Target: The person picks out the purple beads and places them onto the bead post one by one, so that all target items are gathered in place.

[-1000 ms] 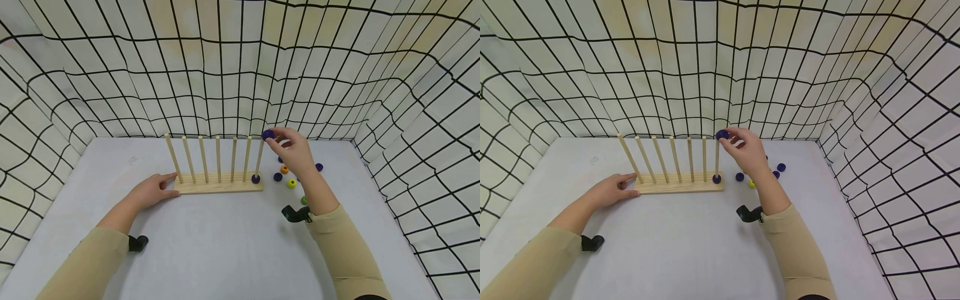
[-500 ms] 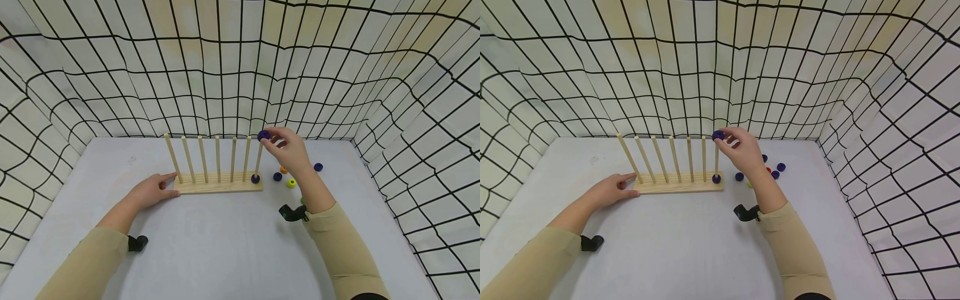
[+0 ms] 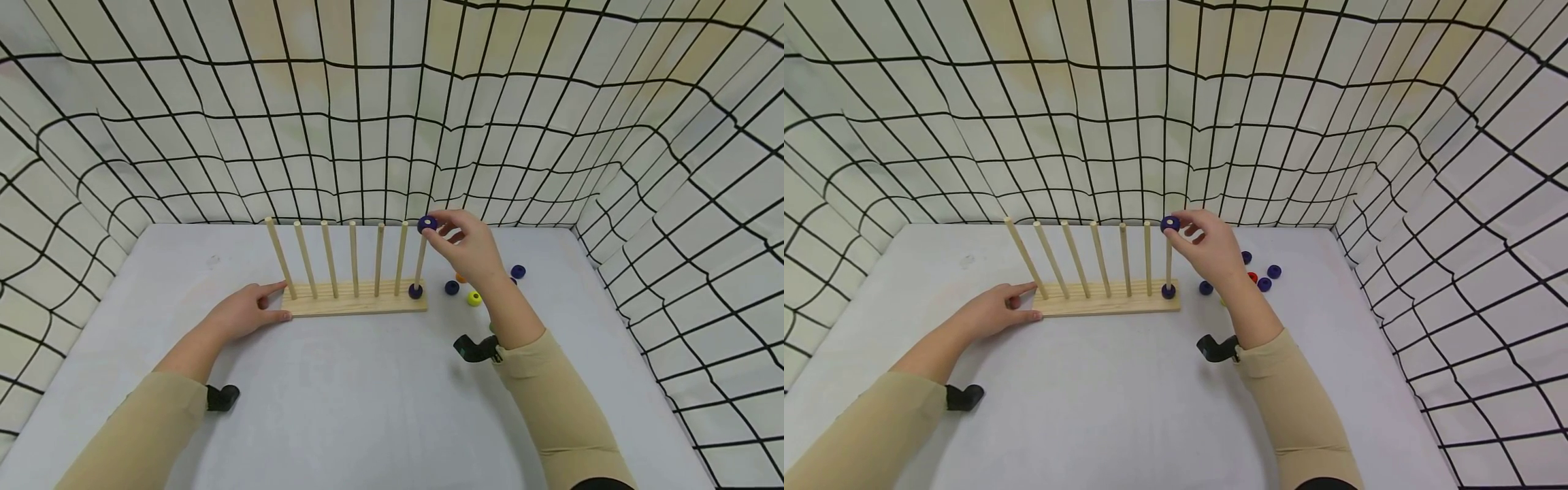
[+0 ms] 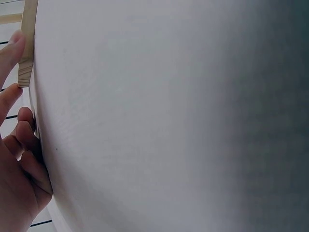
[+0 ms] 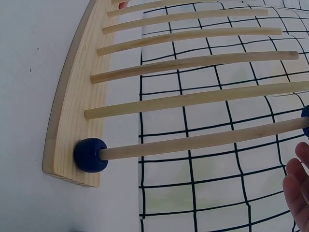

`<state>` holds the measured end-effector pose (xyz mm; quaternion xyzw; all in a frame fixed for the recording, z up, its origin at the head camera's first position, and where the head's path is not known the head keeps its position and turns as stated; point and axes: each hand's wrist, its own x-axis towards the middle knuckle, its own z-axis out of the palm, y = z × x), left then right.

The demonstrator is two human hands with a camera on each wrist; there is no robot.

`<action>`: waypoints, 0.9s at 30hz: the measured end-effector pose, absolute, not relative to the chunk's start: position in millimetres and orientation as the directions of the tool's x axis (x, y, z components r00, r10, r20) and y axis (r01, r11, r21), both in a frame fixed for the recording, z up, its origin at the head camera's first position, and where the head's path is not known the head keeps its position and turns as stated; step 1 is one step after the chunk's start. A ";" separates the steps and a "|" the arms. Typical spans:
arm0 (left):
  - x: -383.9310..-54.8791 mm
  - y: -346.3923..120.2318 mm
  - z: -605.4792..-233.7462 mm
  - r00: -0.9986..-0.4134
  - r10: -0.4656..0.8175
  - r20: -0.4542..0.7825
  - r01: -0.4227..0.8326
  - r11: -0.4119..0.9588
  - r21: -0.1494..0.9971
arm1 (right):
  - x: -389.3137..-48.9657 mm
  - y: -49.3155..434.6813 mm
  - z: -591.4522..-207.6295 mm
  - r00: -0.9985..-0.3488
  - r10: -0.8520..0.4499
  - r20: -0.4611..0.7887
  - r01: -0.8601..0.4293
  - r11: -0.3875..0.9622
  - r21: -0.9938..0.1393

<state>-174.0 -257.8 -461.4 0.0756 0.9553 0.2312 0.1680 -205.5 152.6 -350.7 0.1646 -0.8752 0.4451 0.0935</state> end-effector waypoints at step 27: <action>-175.7 -258.9 -464.6 -0.933 0.228 -0.279 0.077 0.882 0.464 | -204.3 153.8 -348.2 -0.926 -0.210 0.312 -0.376 0.558 -0.740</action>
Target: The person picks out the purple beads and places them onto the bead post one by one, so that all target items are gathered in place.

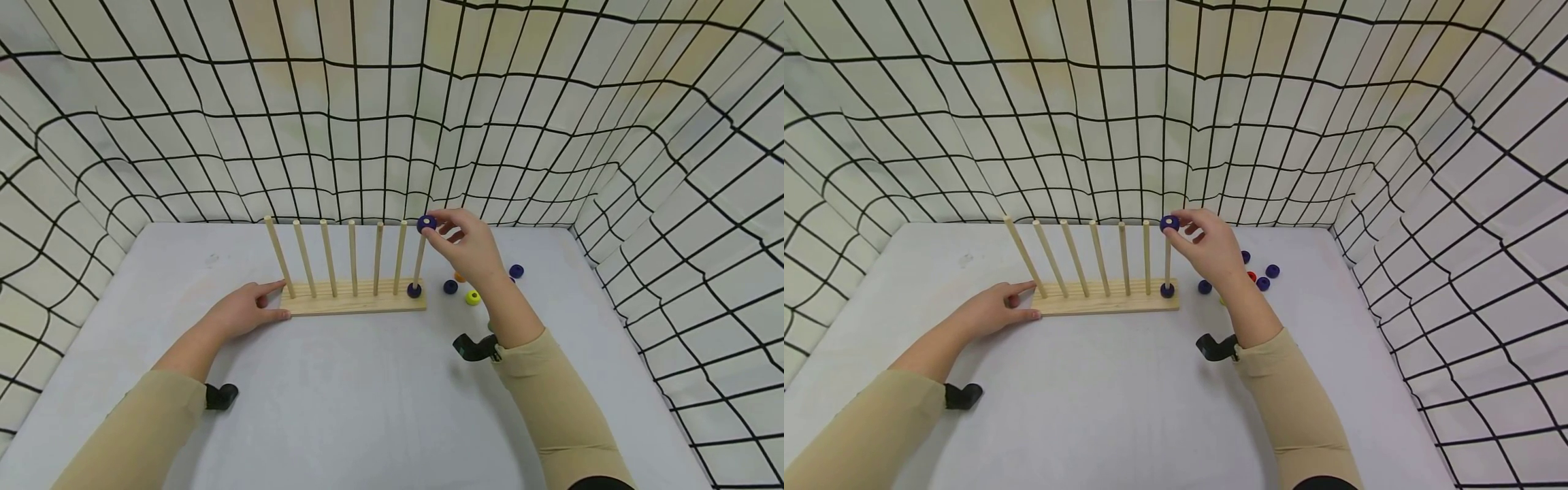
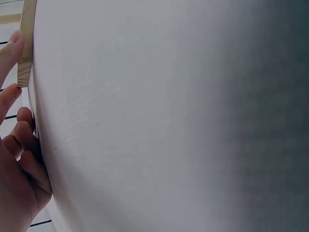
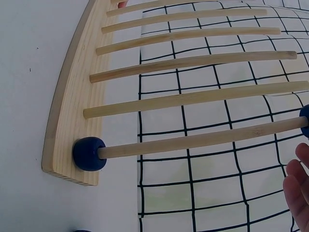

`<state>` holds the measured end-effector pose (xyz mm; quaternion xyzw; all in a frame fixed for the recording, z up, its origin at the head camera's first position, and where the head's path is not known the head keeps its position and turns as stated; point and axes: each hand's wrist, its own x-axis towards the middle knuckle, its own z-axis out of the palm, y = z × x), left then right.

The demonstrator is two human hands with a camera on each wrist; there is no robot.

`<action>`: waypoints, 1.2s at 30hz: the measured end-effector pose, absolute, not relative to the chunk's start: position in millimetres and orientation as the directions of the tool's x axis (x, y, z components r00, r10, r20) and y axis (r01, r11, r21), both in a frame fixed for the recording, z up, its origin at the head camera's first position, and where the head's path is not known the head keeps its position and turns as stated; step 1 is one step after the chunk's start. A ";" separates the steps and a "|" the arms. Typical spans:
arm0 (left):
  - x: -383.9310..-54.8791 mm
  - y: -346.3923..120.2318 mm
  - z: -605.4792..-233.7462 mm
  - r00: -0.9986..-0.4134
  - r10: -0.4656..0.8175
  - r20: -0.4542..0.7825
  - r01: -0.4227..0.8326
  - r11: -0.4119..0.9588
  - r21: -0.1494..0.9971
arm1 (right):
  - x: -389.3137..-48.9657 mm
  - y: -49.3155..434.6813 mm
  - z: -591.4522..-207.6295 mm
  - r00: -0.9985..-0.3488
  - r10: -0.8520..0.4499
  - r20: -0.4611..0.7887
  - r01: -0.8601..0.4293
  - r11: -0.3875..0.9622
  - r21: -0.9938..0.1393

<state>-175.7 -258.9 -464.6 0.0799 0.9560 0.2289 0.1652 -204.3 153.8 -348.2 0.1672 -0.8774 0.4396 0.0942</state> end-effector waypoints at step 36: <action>-176.0 -258.3 -462.7 -0.929 0.228 -0.290 0.067 0.877 0.475 | -199.5 173.2 -345.0 -0.934 -0.141 0.329 -0.346 0.595 -0.726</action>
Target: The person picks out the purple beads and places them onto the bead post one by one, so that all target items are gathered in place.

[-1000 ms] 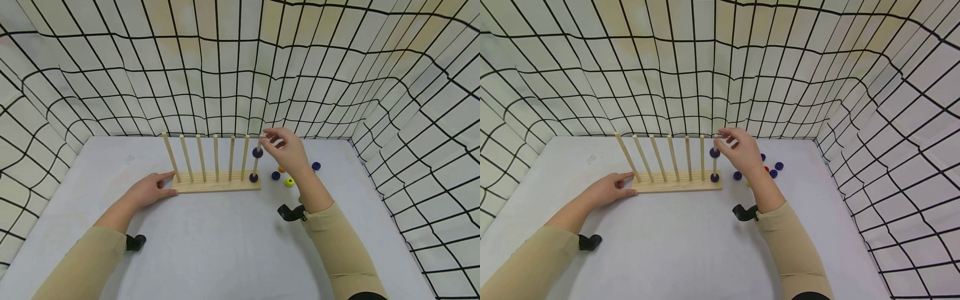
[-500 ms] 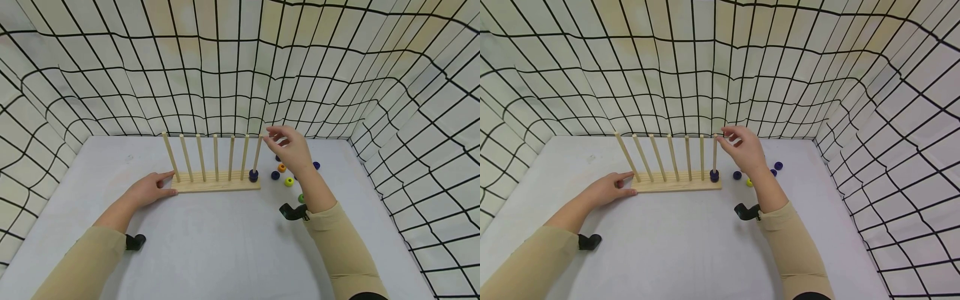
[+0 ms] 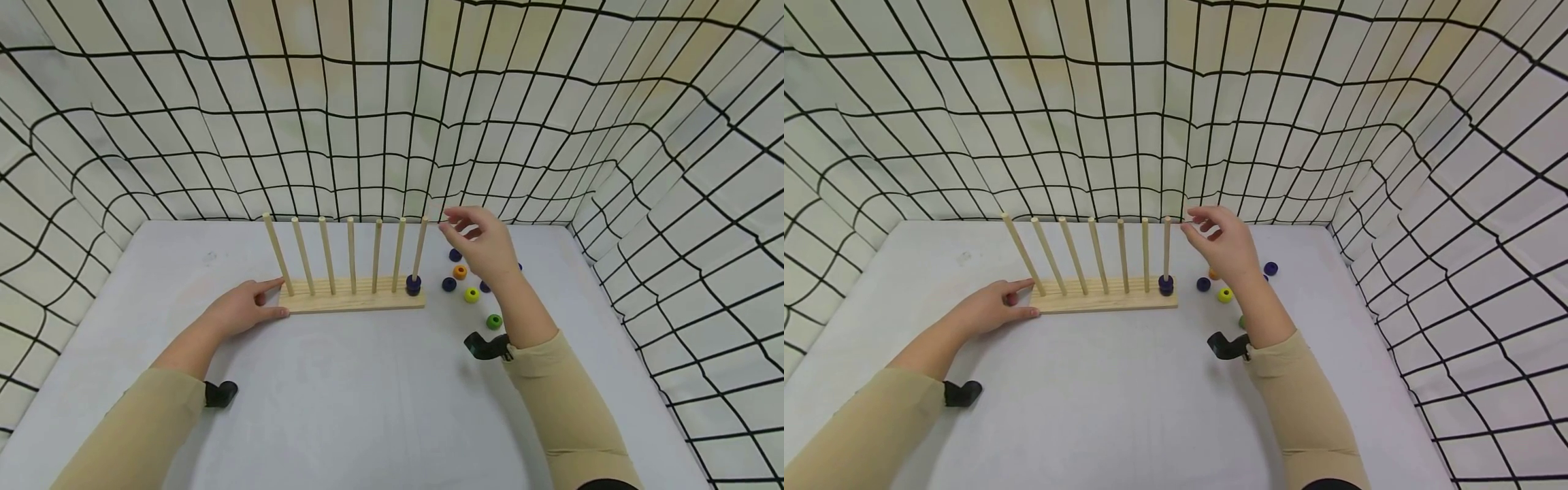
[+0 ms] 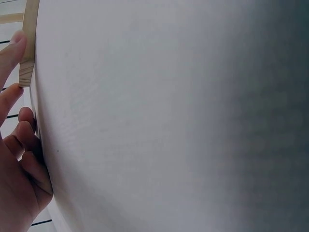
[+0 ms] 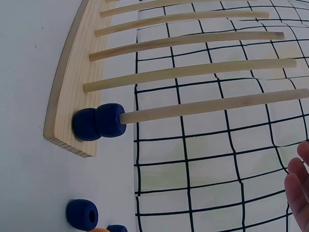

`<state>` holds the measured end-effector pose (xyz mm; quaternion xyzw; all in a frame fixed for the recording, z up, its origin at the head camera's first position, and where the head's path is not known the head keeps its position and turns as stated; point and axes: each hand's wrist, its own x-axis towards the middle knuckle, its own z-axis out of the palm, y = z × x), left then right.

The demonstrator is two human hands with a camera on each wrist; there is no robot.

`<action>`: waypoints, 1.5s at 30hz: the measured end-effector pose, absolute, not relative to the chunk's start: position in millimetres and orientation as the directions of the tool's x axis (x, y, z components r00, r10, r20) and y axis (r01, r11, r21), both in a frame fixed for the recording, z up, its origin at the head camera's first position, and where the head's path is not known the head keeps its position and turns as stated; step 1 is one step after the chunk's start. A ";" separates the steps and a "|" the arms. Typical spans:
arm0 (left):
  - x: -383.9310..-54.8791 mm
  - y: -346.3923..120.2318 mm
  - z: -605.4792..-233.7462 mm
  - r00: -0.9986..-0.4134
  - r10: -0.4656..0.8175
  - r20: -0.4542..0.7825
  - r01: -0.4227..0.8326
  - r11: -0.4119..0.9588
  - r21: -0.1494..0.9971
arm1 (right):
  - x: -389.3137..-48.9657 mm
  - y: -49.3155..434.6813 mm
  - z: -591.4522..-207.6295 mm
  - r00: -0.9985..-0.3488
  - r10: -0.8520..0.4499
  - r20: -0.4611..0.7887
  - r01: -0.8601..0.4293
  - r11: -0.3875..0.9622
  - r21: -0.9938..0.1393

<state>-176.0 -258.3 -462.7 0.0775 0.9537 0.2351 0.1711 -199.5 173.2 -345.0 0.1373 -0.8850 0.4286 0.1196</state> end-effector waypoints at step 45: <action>-176.9 -258.8 -464.7 -0.931 0.213 -0.296 0.056 0.886 0.460 | -190.0 227.3 -369.8 -0.973 -0.084 0.214 -0.214 0.672 -0.709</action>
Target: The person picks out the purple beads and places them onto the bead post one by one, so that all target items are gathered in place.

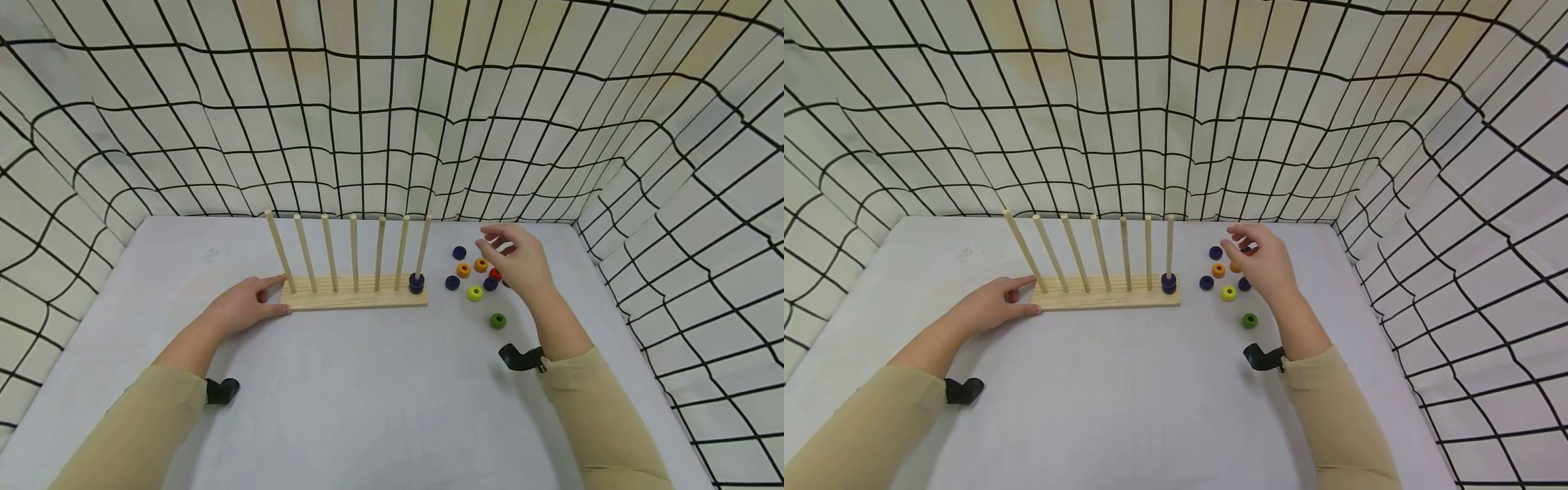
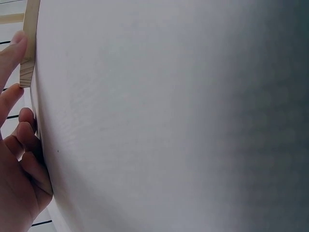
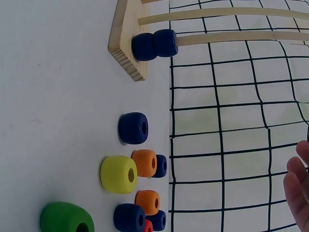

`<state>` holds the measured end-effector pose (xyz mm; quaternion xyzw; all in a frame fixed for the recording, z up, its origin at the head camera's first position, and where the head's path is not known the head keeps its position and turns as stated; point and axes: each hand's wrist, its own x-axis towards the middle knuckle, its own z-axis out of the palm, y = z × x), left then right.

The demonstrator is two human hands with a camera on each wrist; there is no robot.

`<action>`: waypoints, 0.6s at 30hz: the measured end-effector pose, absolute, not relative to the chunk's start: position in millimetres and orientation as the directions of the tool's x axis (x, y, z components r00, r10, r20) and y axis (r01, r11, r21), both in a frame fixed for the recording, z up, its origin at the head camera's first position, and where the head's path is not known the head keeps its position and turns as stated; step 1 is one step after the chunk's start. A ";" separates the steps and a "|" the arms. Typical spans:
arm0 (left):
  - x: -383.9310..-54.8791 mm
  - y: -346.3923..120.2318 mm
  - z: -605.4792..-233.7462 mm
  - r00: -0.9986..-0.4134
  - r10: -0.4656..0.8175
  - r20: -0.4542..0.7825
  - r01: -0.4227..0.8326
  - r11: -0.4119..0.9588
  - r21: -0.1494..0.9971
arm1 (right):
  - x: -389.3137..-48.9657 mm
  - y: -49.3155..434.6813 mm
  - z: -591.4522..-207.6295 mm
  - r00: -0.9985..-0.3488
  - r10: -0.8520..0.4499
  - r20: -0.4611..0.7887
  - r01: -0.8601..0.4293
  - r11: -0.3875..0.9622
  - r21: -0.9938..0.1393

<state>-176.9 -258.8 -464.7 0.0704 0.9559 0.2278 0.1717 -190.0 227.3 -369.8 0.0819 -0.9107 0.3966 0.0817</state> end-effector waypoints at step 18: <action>-176.7 -258.4 -463.8 -0.930 0.216 -0.298 0.059 0.886 0.460 | -189.0 257.3 -386.1 -0.984 -0.070 0.167 -0.163 0.742 -0.650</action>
